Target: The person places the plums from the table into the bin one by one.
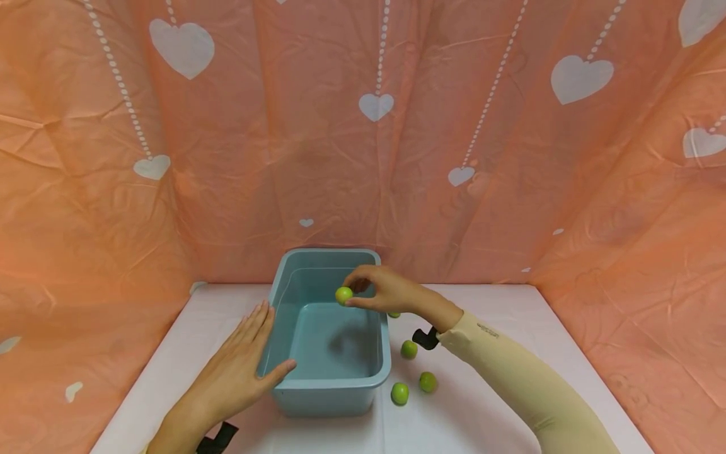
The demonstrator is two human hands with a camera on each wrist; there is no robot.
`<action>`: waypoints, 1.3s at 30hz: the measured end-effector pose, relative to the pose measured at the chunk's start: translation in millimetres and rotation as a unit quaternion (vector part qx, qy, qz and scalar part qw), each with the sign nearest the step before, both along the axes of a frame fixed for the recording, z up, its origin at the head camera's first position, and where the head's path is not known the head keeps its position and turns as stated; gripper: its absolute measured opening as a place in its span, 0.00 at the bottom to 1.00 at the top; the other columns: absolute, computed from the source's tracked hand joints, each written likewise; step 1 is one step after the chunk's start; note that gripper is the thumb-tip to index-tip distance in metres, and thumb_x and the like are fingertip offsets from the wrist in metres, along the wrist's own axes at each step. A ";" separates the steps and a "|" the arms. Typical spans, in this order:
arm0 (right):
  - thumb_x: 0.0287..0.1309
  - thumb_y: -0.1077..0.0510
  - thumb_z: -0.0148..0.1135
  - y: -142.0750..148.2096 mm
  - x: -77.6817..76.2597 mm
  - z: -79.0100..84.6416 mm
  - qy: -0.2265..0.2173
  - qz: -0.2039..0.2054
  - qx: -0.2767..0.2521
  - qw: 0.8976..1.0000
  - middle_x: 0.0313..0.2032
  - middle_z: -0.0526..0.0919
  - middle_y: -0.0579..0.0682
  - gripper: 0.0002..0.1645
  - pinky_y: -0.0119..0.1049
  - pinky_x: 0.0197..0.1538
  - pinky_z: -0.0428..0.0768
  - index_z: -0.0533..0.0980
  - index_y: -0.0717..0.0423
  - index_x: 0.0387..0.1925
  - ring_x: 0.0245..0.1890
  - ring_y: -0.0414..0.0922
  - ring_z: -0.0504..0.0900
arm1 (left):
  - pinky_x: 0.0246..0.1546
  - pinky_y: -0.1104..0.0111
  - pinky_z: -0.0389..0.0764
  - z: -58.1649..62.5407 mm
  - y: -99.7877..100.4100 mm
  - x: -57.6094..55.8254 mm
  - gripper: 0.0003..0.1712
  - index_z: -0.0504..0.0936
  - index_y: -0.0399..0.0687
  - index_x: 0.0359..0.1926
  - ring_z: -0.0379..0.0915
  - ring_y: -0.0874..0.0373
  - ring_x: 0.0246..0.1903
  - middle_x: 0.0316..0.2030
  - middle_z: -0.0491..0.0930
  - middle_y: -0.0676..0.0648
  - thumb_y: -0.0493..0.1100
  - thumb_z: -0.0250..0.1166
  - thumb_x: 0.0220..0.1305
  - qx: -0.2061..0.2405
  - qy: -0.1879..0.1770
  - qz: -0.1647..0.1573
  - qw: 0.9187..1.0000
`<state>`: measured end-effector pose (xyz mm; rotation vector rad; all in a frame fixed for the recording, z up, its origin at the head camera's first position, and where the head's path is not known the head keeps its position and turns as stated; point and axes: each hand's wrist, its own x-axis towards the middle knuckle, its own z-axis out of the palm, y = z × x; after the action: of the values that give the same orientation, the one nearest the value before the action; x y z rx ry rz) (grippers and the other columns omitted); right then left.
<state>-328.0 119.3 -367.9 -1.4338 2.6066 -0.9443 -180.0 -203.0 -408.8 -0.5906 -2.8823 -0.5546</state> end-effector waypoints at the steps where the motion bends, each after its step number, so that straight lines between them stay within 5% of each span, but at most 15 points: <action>1: 0.67 0.54 0.77 -2.0 -0.5 -0.1 -0.002 0.002 0.004 1.000 0.49 0.87 0.48 0.19 0.38 0.57 0.87 0.84 0.57 0.55 0.49 0.47 0.87 | 0.80 0.39 0.55 0.1 0.1 0.1 0.61 0.52 0.34 0.85 0.44 0.38 0.84 0.85 0.47 0.35 0.75 0.59 0.73 -0.001 0.001 0.000 1.000; 8: 0.69 0.53 0.75 -16.2 -3.8 -2.2 -0.023 0.018 0.033 0.999 0.51 0.87 0.49 0.19 0.39 0.58 0.86 0.84 0.58 0.56 0.50 0.46 0.86 | 0.82 0.45 0.52 0.5 0.0 0.9 0.61 0.52 0.34 0.85 0.43 0.39 0.84 0.85 0.47 0.35 0.75 0.59 0.74 0.002 0.005 -0.001 1.000; 22: 0.70 0.54 0.74 -40.7 -9.6 -7.8 -0.033 0.049 0.077 0.995 0.51 0.87 0.50 0.18 0.32 0.58 0.84 0.84 0.59 0.55 0.52 0.52 0.87 | 0.79 0.40 0.57 -0.4 0.2 0.7 0.60 0.53 0.33 0.84 0.46 0.37 0.83 0.85 0.49 0.34 0.74 0.60 0.74 -0.002 0.018 -0.001 1.000; 28: 0.70 0.55 0.74 -49.3 -12.1 -11.0 -0.037 0.056 0.101 0.993 0.50 0.87 0.51 0.18 0.31 0.57 0.85 0.84 0.60 0.55 0.49 0.48 0.87 | 0.83 0.46 0.52 -0.8 -0.2 0.4 0.60 0.53 0.34 0.84 0.45 0.37 0.84 0.85 0.48 0.34 0.73 0.61 0.74 0.002 0.015 -0.001 1.000; 39: 0.70 0.53 0.74 -59.7 -16.0 -13.4 -0.056 0.062 0.136 0.987 0.44 0.88 0.47 0.16 0.32 0.54 0.85 0.85 0.57 0.53 0.44 0.40 0.85 | 0.79 0.39 0.58 -0.5 0.3 -0.5 0.60 0.54 0.33 0.84 0.47 0.36 0.83 0.84 0.49 0.33 0.74 0.60 0.74 0.000 0.020 -0.004 1.000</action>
<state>-344.0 59.6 -381.3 -1.4085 2.4188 -0.6069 -180.5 -202.7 -409.3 -0.6067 -2.8445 -0.5371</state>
